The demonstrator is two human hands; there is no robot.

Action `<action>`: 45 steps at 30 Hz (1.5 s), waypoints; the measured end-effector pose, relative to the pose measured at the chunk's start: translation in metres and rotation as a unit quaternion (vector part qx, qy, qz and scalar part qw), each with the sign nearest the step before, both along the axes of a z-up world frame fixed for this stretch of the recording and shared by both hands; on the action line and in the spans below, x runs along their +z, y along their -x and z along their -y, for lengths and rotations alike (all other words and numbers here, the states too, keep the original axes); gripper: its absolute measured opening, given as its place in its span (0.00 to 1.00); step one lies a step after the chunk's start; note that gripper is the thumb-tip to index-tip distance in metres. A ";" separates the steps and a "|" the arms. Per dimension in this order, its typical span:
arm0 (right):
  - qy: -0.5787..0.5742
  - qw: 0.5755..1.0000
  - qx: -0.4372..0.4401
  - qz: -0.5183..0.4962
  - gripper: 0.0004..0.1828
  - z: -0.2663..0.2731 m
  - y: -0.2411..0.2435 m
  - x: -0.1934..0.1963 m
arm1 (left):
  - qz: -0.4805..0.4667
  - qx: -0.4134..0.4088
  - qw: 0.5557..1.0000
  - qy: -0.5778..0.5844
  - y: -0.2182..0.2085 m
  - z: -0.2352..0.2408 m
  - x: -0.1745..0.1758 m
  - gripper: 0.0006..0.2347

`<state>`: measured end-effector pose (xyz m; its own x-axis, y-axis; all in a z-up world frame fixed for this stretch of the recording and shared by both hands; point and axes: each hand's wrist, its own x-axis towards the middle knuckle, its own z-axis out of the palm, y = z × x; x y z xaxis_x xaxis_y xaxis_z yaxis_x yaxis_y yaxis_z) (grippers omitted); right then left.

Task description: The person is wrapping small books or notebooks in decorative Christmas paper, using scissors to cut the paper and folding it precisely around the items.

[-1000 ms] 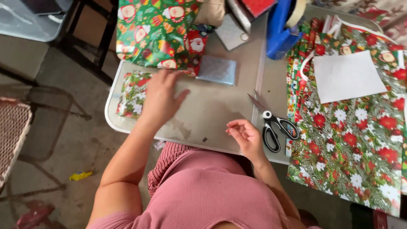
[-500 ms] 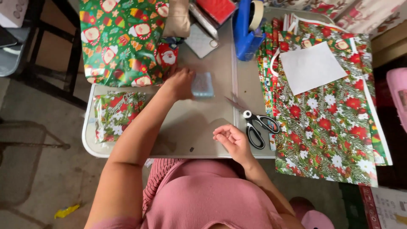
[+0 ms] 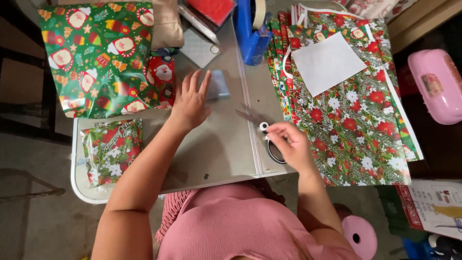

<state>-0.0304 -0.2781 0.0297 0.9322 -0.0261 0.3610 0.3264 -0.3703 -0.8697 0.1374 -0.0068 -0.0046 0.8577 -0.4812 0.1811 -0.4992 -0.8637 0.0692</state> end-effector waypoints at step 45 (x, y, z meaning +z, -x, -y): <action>0.107 0.978 0.156 0.091 0.03 -0.031 0.013 -0.021 | -0.174 -0.001 0.908 0.382 0.179 -0.078 0.019 0.04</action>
